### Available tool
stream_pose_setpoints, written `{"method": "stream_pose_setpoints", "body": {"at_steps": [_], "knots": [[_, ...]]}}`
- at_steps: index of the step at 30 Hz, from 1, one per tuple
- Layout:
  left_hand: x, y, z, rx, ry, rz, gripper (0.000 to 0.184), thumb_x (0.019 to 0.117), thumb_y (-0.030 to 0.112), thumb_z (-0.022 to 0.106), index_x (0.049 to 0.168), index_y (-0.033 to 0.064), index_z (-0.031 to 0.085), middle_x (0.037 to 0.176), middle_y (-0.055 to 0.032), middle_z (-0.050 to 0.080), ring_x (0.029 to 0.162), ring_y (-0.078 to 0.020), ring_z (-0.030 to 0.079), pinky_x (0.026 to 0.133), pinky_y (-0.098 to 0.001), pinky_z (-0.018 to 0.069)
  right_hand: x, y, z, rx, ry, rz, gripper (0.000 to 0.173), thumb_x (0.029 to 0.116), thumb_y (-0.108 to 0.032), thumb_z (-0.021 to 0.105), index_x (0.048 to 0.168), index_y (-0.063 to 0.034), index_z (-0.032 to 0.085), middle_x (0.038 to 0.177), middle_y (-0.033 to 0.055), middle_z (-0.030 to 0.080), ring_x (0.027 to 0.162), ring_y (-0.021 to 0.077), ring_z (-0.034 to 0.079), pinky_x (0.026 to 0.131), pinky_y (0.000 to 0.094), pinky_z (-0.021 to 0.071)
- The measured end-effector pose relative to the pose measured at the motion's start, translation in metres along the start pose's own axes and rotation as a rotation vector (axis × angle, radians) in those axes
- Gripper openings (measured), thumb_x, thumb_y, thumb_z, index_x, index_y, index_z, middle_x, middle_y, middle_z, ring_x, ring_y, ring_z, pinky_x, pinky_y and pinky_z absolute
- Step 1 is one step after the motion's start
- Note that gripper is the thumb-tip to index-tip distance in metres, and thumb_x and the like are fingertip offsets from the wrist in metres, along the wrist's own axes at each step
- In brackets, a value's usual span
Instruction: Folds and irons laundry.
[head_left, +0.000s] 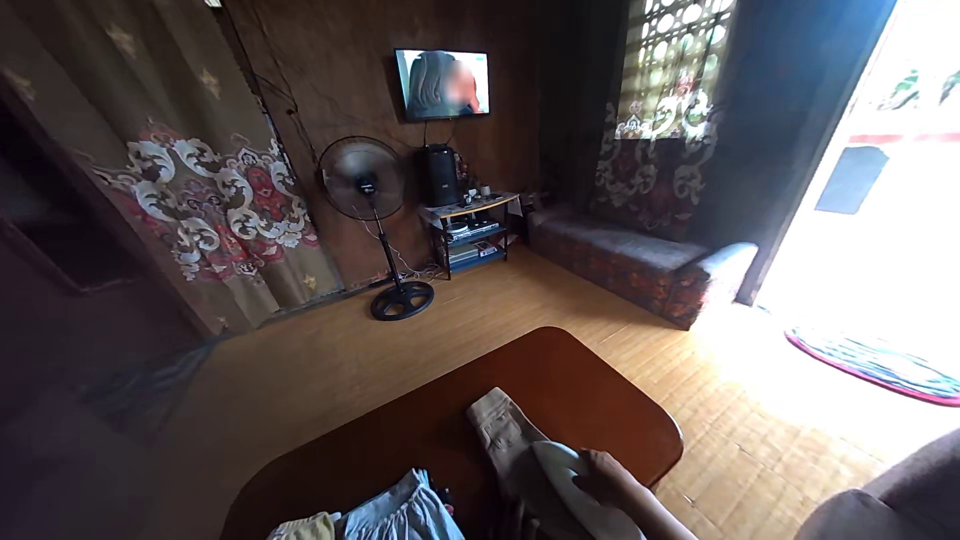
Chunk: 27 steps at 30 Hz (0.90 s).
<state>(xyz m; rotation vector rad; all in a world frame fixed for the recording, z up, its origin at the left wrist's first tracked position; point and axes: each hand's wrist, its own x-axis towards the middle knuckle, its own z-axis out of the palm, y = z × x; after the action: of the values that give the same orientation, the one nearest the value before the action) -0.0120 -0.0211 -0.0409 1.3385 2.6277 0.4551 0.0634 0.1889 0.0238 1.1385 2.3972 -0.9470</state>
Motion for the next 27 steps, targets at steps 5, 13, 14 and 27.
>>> {"method": "stream_pose_setpoints", "body": {"at_steps": [5, 13, 14, 27], "knots": [[0.008, -0.028, 0.073, 0.056, 0.311, 0.081, 0.035, 0.0995, 0.026, 0.05, 0.124, 0.0214, 0.075, 0.144, 0.0026, 0.063, 0.14, -0.0248, 0.053, 0.119, -0.0598, 0.0276, -0.028, 0.045, 0.022, 0.028, 0.059, 0.039, 0.049, 0.098, -0.038, 0.067, 0.13, -0.0008, 0.064, 0.124, 0.0253, 0.068, 0.12, 0.0425, 0.064, 0.102, 0.0629, 0.0486], [0.004, -0.023, 0.056, -0.016, 0.26, 0.084, 0.034, 0.1002, 0.026, 0.052, 0.127, 0.0219, 0.073, 0.147, 0.002, 0.06, 0.142, -0.0268, 0.051, 0.119, -0.0615, 0.0274, 0.004, -0.027, -0.012, 0.026, 0.092, -0.01, 0.048, 0.0993, -0.032, 0.067, 0.133, 0.0012, 0.061, 0.13, 0.027, 0.064, 0.125, 0.0437, 0.06, 0.103, 0.0641, 0.0474], [0.005, -0.022, 0.055, -0.033, 0.251, 0.081, 0.034, 0.1002, 0.026, 0.053, 0.127, 0.0217, 0.073, 0.146, 0.0005, 0.061, 0.141, -0.0272, 0.051, 0.119, -0.0616, 0.0277, 0.011, -0.035, -0.017, 0.011, 0.08, -0.007, 0.048, 0.1002, -0.033, 0.065, 0.133, 0.0016, 0.061, 0.132, 0.0271, 0.063, 0.126, 0.0431, 0.06, 0.104, 0.0632, 0.0469], [0.009, -0.029, 0.07, -0.101, 0.277, 0.12, 0.027, 0.0974, 0.02, 0.059, 0.118, 0.0112, 0.074, 0.148, -0.0048, 0.059, 0.142, -0.0318, 0.049, 0.117, -0.0657, 0.0273, -0.056, 0.036, 0.019, -0.011, 0.081, 0.082, 0.044, 0.1005, -0.032, 0.068, 0.127, 0.0033, 0.062, 0.112, 0.0297, 0.068, 0.109, 0.0467, 0.066, 0.095, 0.0658, 0.0495]]}}
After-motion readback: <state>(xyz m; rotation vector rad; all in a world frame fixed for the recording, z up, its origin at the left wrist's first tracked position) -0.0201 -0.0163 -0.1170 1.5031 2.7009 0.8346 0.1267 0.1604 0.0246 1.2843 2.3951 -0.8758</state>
